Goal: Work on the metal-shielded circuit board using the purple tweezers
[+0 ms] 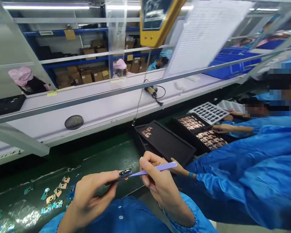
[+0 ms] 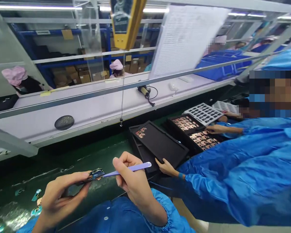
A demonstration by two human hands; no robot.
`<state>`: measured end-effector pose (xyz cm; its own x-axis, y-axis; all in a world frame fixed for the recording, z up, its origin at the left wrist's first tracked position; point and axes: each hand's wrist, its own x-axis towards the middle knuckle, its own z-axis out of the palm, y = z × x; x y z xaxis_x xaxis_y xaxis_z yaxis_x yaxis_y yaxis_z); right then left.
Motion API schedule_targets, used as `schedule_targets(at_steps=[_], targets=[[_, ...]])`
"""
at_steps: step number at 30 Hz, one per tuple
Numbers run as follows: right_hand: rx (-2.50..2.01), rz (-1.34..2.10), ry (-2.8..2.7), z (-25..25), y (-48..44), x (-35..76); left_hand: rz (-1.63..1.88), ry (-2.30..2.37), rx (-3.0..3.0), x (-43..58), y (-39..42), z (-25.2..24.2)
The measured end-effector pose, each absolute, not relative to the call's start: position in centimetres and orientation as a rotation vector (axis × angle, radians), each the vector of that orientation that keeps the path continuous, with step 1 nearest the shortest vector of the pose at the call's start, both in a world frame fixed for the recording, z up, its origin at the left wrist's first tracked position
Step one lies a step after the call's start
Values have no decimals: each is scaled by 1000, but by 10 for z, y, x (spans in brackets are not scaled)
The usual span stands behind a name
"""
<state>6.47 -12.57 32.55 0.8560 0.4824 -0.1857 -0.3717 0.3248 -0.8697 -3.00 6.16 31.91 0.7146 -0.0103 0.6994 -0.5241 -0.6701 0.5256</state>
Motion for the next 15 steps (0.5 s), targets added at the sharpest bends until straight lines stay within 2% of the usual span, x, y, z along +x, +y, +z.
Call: schedule_targets(at_steps=[8,15], targets=[[-1167,670,-242,322,-110,74,887,-233,2219,-42,71,316],[-1168,507,-558,318,-131,92,261,305,1482,-25,41,342]])
